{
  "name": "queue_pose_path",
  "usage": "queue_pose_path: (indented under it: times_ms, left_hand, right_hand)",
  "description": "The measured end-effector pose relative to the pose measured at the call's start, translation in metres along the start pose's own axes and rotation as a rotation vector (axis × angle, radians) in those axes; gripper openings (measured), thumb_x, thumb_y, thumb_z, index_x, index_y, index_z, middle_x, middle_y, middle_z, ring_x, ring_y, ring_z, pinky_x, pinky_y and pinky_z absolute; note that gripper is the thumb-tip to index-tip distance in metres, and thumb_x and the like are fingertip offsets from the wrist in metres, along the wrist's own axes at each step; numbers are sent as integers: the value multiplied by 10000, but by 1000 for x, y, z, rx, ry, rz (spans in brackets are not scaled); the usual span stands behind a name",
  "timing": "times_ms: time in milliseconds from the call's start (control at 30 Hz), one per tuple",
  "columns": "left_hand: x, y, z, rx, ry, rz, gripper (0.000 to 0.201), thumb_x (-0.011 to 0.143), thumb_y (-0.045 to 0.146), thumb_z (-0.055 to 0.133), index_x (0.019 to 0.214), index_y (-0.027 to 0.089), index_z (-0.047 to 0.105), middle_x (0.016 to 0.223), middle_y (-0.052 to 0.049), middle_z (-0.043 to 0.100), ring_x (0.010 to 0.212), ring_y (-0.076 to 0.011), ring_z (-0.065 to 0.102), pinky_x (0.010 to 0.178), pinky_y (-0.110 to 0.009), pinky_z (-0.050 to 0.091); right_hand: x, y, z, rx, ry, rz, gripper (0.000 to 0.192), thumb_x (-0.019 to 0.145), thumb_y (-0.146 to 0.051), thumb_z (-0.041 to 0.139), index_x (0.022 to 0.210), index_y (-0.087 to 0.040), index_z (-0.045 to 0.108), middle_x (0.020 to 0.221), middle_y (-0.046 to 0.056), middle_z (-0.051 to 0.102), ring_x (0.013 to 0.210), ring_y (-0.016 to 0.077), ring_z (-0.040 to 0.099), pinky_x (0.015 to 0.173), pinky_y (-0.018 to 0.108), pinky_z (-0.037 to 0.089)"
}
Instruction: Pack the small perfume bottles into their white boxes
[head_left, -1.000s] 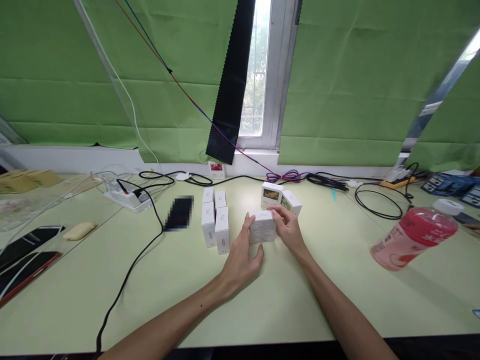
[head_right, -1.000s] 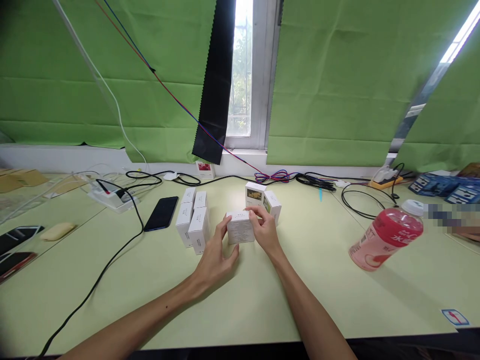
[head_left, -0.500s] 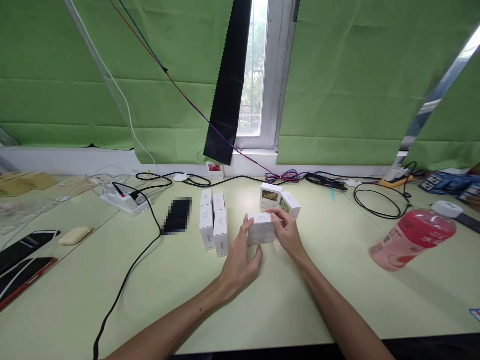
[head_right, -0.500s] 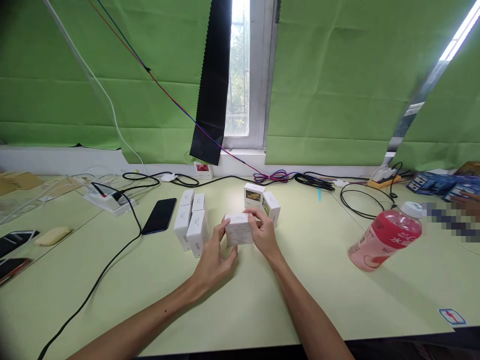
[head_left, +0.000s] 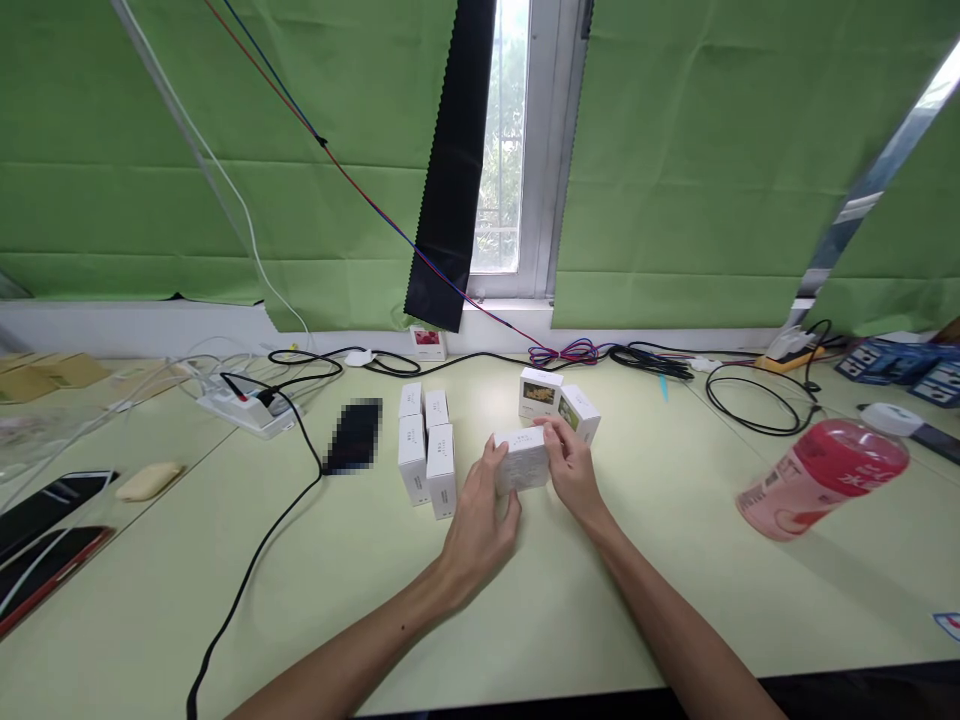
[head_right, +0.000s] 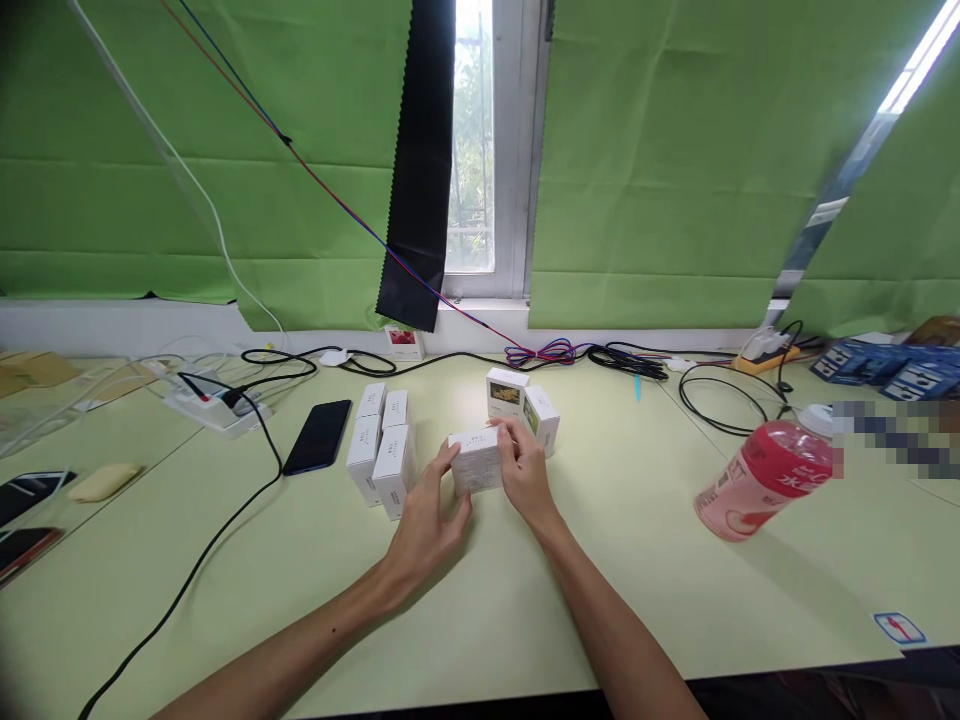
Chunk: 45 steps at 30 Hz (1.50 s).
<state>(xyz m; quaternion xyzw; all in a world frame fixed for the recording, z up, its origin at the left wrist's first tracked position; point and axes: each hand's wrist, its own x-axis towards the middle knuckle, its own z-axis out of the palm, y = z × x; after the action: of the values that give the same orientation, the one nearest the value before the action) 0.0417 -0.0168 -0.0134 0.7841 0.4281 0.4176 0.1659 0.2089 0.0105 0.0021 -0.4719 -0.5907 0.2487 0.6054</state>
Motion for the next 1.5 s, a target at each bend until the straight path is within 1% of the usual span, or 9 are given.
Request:
queue_pose_path:
  times_ms: [100,300,500,733,933,1100,1233,1367,1500]
  left_hand:
    - [-1,0,1,29,1,19,650,926,148,520,1528,262,302,1556,-161,426,1478,-308,383,1138,-556,427]
    - [-3,9,-1,5,-13,28,657,926,148,513,1529,263,279,1540,-157,392,1459,-302,384,1143,-540,429]
    - [-7,12,1,-69,-38,57,711,921,157,534,1547,295,224,1498,-135,426,1406,-287,433,1143,-532,438]
    - [-8,9,4,-111,43,86,676,922,136,545,1515,272,251,1477,-148,420,1399,-283,441,1114,-521,478]
    - [-9,18,1,-17,161,240,651,906,59,545,1482,245,307,1445,-179,419,1395,-292,450,1096,-537,490]
    - [-11,23,-4,4,232,438,662,851,-4,578,1444,206,374,1414,-196,441,1365,-306,480,1055,-513,539]
    - [-12,24,-5,-12,247,584,664,794,-56,577,1400,165,423,1385,-201,460,1347,-319,500,1036,-511,563]
    - [-13,24,-6,7,278,675,613,761,-75,553,1321,166,483,1306,-172,504,1301,-320,547,998,-520,587]
    - [-8,22,-14,86,340,712,531,747,-63,576,1219,179,538,1266,-151,528,1248,-320,592,947,-499,614]
  right_hand:
    - [-2,2,1,-48,25,21,394,1023,-492,399,1104,-206,658,977,69,700,843,214,631,710,319,471]
    - [-4,8,1,-55,36,69,448,1015,-537,406,1230,-208,623,945,62,688,741,200,607,701,341,488]
    - [-4,14,5,-15,-61,-24,523,979,-527,492,1403,-221,489,1285,121,622,837,192,614,831,378,536]
    - [-8,15,5,-84,-168,-85,747,886,-513,627,1520,-241,341,1382,124,540,947,220,574,883,414,528]
    - [-9,14,5,-138,-187,-67,909,789,-456,751,1542,-254,283,1433,137,504,952,220,565,869,410,527]
    - [-9,18,7,-133,-165,-67,919,787,-425,751,1547,-253,264,1428,147,515,935,218,569,856,409,530]
    - [-10,27,8,-124,-162,-77,853,839,-424,694,1552,-258,257,1406,140,538,918,211,571,854,411,534]
    - [-9,37,11,-111,-163,-45,892,828,-431,718,1561,-255,242,1394,149,544,947,219,601,841,409,552]
    - [-10,41,12,-100,-190,-10,902,849,-471,707,1571,-227,226,1383,166,558,980,235,620,850,419,557]
